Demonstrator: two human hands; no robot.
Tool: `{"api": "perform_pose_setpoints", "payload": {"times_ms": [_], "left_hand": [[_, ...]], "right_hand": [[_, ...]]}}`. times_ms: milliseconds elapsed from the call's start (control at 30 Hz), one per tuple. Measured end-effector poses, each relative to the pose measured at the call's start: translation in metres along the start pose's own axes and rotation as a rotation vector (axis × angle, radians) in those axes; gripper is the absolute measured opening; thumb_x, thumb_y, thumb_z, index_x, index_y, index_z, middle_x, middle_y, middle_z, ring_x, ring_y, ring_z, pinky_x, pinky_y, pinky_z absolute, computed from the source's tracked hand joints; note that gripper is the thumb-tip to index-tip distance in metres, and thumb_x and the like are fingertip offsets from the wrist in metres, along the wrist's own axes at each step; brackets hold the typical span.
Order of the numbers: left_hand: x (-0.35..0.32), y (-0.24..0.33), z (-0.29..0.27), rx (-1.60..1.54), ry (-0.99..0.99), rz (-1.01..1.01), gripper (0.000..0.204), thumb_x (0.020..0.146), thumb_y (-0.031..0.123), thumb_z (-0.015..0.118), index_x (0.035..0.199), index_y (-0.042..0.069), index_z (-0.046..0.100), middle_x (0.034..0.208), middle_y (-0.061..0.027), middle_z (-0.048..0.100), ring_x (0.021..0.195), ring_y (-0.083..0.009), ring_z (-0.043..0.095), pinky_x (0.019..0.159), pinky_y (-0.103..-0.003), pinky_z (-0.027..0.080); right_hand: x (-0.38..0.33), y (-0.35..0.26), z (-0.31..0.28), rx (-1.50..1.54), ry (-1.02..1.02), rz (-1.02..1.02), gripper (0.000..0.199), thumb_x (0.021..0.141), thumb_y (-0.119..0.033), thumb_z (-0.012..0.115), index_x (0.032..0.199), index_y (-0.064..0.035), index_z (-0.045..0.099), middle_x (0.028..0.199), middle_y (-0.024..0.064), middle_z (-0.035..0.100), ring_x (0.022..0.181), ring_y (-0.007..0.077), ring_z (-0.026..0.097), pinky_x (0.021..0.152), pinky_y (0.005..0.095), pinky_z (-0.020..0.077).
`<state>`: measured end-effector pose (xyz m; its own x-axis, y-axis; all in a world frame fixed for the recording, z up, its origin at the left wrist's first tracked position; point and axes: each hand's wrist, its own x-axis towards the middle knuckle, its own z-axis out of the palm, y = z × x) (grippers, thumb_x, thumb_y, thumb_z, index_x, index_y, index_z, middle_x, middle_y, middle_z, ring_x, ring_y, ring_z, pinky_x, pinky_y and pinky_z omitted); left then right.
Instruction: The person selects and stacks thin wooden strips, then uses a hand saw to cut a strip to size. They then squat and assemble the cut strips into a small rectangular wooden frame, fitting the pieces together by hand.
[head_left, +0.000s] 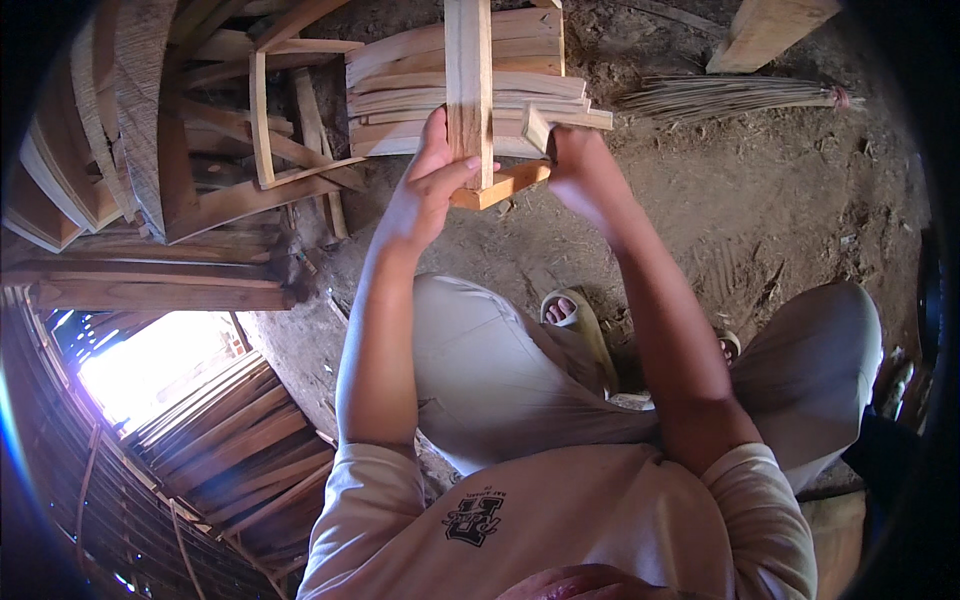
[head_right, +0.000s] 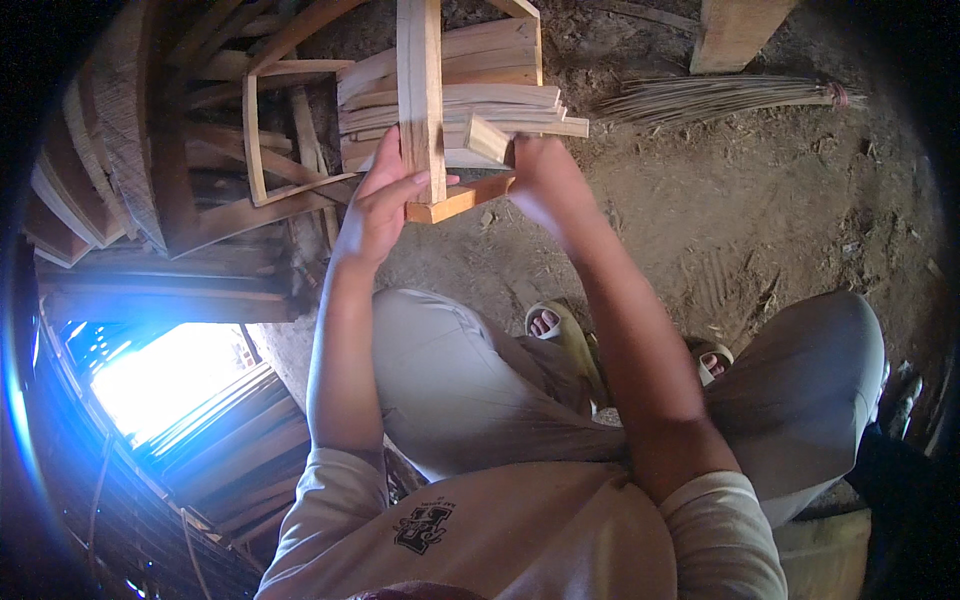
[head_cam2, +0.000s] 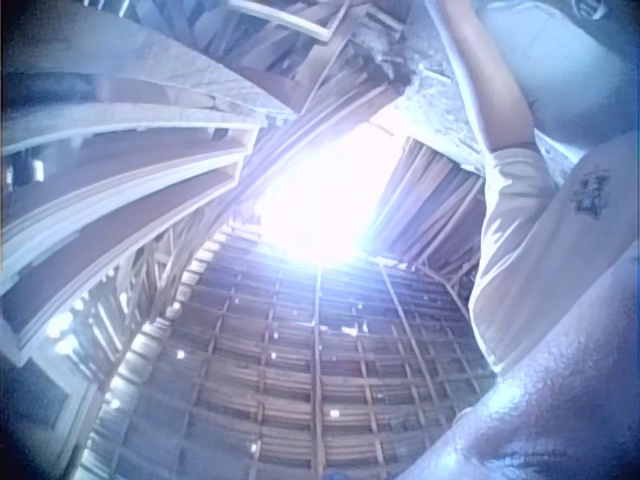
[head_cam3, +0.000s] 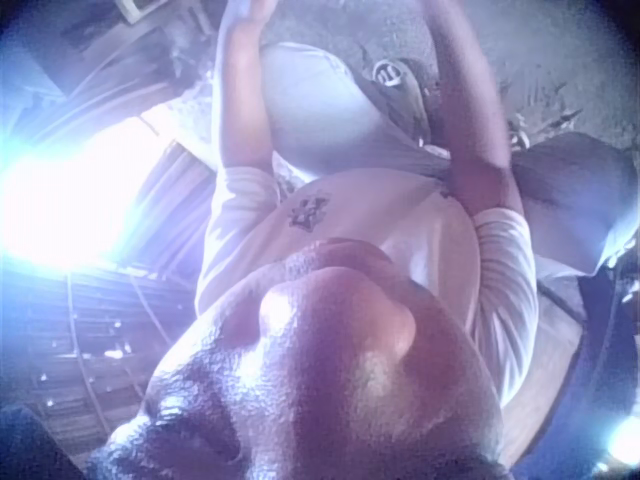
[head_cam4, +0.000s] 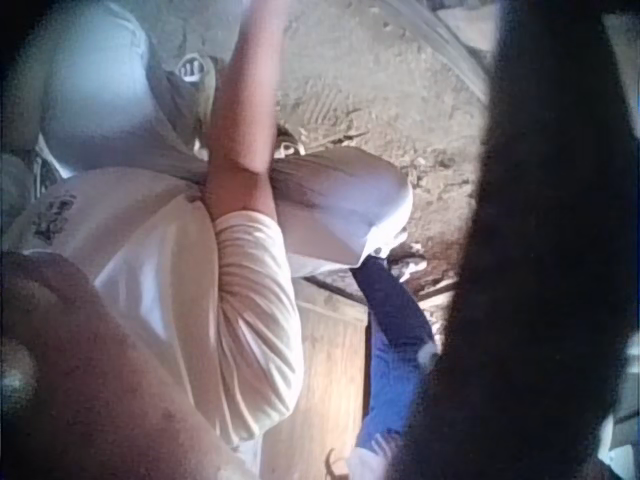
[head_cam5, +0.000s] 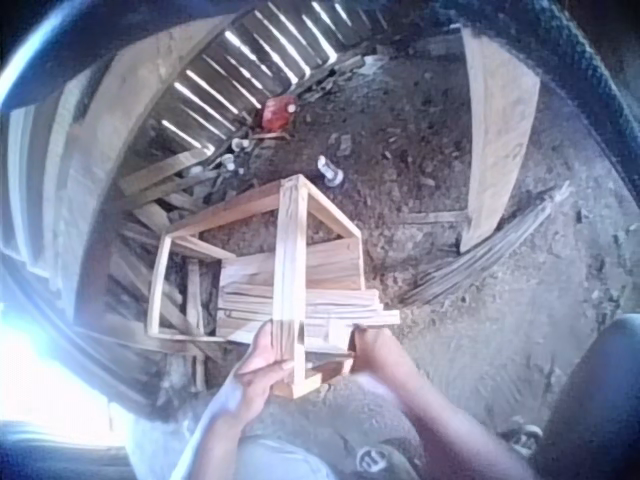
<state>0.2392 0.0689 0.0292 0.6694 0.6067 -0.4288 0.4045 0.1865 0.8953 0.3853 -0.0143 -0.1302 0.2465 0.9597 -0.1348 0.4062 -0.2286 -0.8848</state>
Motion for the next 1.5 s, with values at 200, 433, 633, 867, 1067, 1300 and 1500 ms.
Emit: {"api": "perform_pose_setpoints", "payload": {"times_ms": [200,433,633,867,1067,1300,1500], "left_hand": [[0.003,-0.001,0.0,0.037,-0.004,0.075,0.073,0.089,0.007,0.054,0.155,-0.001,0.025,0.147,-0.0137,0.047,0.134,-0.023,0.05,0.111,-0.041,0.043],[0.0,0.005,0.002,0.064,-0.036,0.015,0.08,0.086,-0.003,0.062,0.154,0.001,0.021,0.145,-0.0141,0.049,0.138,-0.0208,0.044,0.115,-0.037,0.034],[0.0,0.007,0.001,0.086,-0.036,0.044,0.08,0.086,-0.006,0.063,0.155,0.001,0.022,0.147,-0.0145,0.048,0.138,-0.0189,0.043,0.115,-0.035,0.033],[0.002,0.0,-0.001,0.113,-0.048,0.085,0.076,0.088,-0.002,0.064,0.154,0.0,0.024,0.147,-0.0141,0.049,0.137,-0.0183,0.044,0.115,-0.035,0.033],[0.0,0.003,0.0,0.092,-0.036,0.043,0.074,0.091,0.003,0.059,0.156,0.0,0.025,0.147,-0.0161,0.05,0.136,-0.0208,0.047,0.115,-0.035,0.034],[-0.001,0.004,0.002,0.081,-0.038,0.034,0.071,0.093,0.004,0.057,0.156,-0.001,0.024,0.148,-0.0158,0.05,0.136,-0.0204,0.047,0.115,-0.035,0.033],[-0.003,0.006,0.003,0.08,-0.02,0.015,0.073,0.093,0.005,0.056,0.158,-0.001,0.023,0.149,-0.0166,0.048,0.138,-0.0207,0.046,0.116,-0.035,0.031]], "right_hand": [[0.013,-0.033,-0.027,-0.044,0.107,0.004,0.022,0.08,0.005,0.059,0.101,0.0041,0.065,0.091,0.0277,0.07,0.09,0.0441,0.07,0.082,0.0496,0.0571],[0.016,-0.009,0.004,-0.084,0.07,0.07,0.019,0.085,0.003,0.057,0.103,0.0004,0.065,0.091,0.0254,0.071,0.088,0.0423,0.072,0.08,0.0501,0.0577],[0.012,-0.004,0.007,-0.013,0.073,0.007,0.019,0.086,0.003,0.056,0.103,0.0008,0.064,0.092,0.0262,0.071,0.088,0.0436,0.071,0.08,0.0497,0.0572],[0.005,-0.009,0.009,-0.019,0.176,-0.072,0.02,0.085,0.001,0.06,0.105,0.0031,0.063,0.091,0.0268,0.07,0.088,0.0433,0.071,0.079,0.0498,0.0574],[0.008,-0.007,0.012,-0.032,0.165,-0.058,0.019,0.088,-0.001,0.058,0.106,0.0037,0.062,0.091,0.0265,0.07,0.087,0.0426,0.071,0.078,0.0497,0.0579],[0.008,-0.005,0.017,-0.03,0.136,-0.041,0.02,0.088,-0.002,0.058,0.107,0.0025,0.062,0.09,0.0267,0.07,0.087,0.0432,0.071,0.078,0.0501,0.0576],[0.006,-0.013,0.013,-0.003,0.071,-0.002,0.018,0.088,-0.004,0.061,0.105,0.002,0.062,0.093,0.0259,0.07,0.09,0.0442,0.07,0.08,0.0502,0.0566]]}}
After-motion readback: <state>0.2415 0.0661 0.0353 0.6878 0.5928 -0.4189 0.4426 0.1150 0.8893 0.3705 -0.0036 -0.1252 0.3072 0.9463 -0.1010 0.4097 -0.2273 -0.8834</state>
